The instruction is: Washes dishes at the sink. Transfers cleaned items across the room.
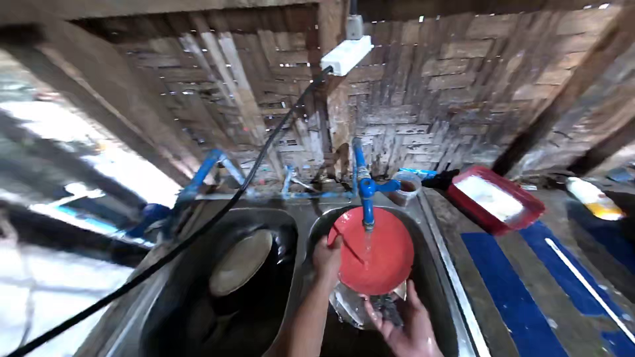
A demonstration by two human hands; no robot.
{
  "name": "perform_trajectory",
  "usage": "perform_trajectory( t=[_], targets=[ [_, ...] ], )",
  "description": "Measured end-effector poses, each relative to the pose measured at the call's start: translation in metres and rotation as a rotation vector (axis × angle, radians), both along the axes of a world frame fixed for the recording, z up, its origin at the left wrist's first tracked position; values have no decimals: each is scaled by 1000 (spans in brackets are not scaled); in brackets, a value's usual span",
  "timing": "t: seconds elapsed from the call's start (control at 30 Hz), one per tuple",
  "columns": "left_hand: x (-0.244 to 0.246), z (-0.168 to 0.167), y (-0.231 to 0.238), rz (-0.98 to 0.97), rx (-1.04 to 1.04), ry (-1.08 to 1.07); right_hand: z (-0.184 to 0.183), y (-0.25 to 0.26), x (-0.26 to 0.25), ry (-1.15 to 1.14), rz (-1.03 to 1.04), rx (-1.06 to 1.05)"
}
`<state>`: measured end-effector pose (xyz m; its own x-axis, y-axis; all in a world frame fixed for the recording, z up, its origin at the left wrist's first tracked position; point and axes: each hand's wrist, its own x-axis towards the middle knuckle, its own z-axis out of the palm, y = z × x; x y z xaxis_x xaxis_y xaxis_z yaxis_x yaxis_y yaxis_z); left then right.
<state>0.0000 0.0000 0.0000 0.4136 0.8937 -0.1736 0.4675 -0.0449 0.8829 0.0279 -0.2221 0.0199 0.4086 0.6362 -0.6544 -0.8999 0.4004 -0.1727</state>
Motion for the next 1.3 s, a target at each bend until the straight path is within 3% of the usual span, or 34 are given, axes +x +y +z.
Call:
perform_trajectory(
  t=[0.1, 0.17, 0.27, 0.33, 0.4, 0.5, 0.6, 0.67, 0.8, 0.9, 0.97, 1.03, 1.1, 1.17, 1.3],
  targets=[
    [-15, 61, 2, -123, 218, 94, -26, -21, 35, -102, 89, -93],
    [-28, 92, -6, -234, 498, 132, -34, -13, 47, -196, 165, -204],
    [-68, 128, -10, -188, 816, 93, -25, 16, 49, -390, 472, -266],
    [-104, 138, 3, -108, 977, 45, -6, 45, 51, -515, 625, -223],
    [-144, 119, 32, -80, 1108, 62, 17, 73, 56, -652, 671, -208],
    [-197, 69, 68, -93, 995, 308, 35, 102, 65, -888, 701, -229],
    [-234, 28, 88, -95, 927, 452, 31, 103, 69, -1173, 755, -279],
    [-247, 3, 100, -143, 920, 454, 13, 75, 70, -1364, 782, -386],
    [-247, -36, 132, -267, 736, 486, -29, -17, 56, -1641, 823, -911],
    [-209, -10, 126, -182, 429, 441, -37, -79, 24, -1783, 804, -1130],
    [-161, 11, 100, -125, 442, 333, -40, -100, 2, -1942, 756, -1186],
    [-106, 12, 61, -327, 406, 319, -46, -100, -9, -2015, 695, -1274],
    [-52, -7, 24, -690, 263, 438, -51, -93, -9, -1968, 608, -1366],
    [-12, -44, 3, -893, 165, 641, -51, -89, -8, -1893, 583, -1422],
    [19, -88, -1, -719, -39, 748, -48, -91, -10, -1875, 688, -1425]
  ],
)
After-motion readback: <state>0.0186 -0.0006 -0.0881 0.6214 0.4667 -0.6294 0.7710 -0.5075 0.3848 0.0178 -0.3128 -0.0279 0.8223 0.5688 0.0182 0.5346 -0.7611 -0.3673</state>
